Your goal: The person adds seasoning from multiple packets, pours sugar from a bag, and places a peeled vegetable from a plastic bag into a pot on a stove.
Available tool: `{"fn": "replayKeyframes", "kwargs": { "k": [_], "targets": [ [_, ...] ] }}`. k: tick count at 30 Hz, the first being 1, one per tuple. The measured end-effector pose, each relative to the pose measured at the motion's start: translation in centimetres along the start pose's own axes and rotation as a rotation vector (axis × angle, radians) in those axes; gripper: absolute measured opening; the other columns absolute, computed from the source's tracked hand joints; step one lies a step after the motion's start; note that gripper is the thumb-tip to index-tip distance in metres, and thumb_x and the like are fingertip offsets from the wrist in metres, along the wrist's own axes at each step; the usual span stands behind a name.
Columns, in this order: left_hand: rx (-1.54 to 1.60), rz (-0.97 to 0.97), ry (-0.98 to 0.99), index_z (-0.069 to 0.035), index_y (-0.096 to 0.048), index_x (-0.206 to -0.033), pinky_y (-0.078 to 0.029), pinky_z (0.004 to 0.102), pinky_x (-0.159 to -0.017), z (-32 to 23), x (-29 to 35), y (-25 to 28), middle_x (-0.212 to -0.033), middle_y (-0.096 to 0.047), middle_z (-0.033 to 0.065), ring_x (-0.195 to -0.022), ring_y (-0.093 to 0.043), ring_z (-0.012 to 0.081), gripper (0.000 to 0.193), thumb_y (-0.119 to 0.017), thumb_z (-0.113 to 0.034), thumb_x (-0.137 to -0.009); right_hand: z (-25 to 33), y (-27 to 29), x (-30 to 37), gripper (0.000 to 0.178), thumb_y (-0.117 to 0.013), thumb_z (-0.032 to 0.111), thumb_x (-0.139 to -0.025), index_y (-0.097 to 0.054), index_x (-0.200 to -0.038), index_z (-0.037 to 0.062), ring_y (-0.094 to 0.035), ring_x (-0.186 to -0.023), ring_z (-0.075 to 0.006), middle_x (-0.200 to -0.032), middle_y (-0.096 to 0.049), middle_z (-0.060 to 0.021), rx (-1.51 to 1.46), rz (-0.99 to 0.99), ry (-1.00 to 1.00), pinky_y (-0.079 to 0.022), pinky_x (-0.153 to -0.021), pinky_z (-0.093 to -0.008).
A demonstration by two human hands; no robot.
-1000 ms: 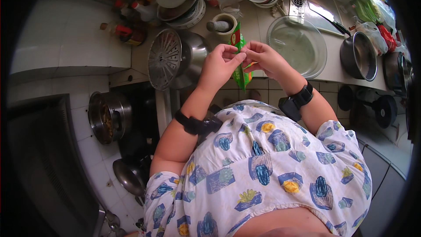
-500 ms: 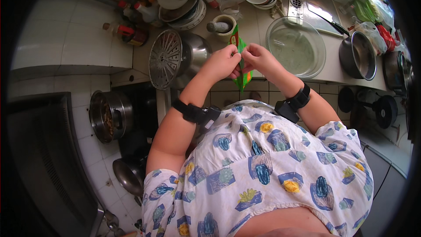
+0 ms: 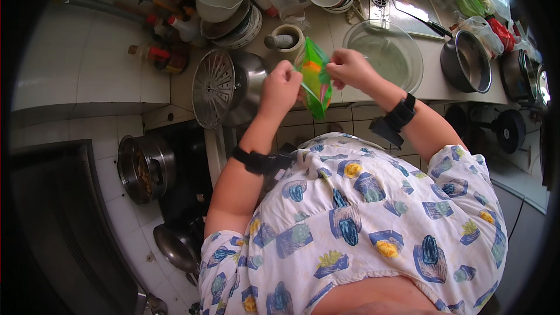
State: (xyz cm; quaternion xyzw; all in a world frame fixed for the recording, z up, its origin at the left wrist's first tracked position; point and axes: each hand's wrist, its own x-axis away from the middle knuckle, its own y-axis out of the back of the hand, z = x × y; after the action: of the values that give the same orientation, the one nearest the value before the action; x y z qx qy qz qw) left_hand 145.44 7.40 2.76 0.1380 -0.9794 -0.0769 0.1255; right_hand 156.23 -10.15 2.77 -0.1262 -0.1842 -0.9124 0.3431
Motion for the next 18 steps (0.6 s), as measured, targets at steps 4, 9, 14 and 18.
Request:
{"fn": "replayKeyframes", "kwargs": {
  "k": [4,9,14,18],
  "targets": [
    [-0.363,-0.170,-0.073,-0.003,-0.049,-0.071,-0.049,0.0334,-0.050,-0.5,1.4,2.5,-0.056,-0.056,0.0095,-0.051,-0.063,0.0202,0.018,-0.056,-0.016,-0.083,-0.5,2.8,2.0,0.016,-0.059,0.013,-0.085,-0.056,-0.086,-0.0025,-0.061,-0.053,-0.0132,-0.064,-0.061,-0.0073,0.202,-0.180,0.174,-0.050,-0.050,-0.0281],
    [-0.257,-0.152,-0.025,-0.003,-0.051,-0.075,-0.048,0.0365,-0.052,0.0,1.9,1.3,-0.059,-0.057,0.0112,-0.054,-0.064,0.0244,0.017,-0.057,-0.016,-0.083,-11.6,1.5,3.7,0.028,-0.063,0.017,-0.089,-0.052,-0.107,-0.0008,-0.063,-0.072,-0.0133,-0.081,-0.064,-0.0083,-0.050,-0.023,0.259,-0.052,-0.066,-0.0273],
    [-0.262,-0.183,-0.054,-0.003,-0.051,-0.077,-0.049,0.0357,-0.052,-0.4,2.2,-1.6,-0.060,-0.059,0.0123,-0.056,-0.065,0.0244,0.016,-0.059,-0.015,-0.084,-14.1,-4.0,2.7,0.102,-0.088,0.026,-0.061,-0.027,-0.137,-0.0024,-0.036,-0.128,-0.0391,-0.137,-0.033,-0.0228,0.269,0.162,0.507,-0.034,-0.106,-0.0459],
    [-0.230,-0.207,-0.176,-0.004,-0.047,-0.079,-0.048,0.0330,-0.050,-0.5,4.3,-3.5,-0.062,-0.057,0.0106,-0.057,-0.063,0.0181,0.015,-0.056,-0.011,-0.088,-18.9,-10.0,1.0,0.084,-0.084,0.019,-0.065,-0.034,-0.132,0.0057,-0.047,-0.115,-0.0342,-0.125,-0.044,-0.0165,-0.166,0.132,0.546,-0.041,-0.097,-0.0428]
  ]
}}
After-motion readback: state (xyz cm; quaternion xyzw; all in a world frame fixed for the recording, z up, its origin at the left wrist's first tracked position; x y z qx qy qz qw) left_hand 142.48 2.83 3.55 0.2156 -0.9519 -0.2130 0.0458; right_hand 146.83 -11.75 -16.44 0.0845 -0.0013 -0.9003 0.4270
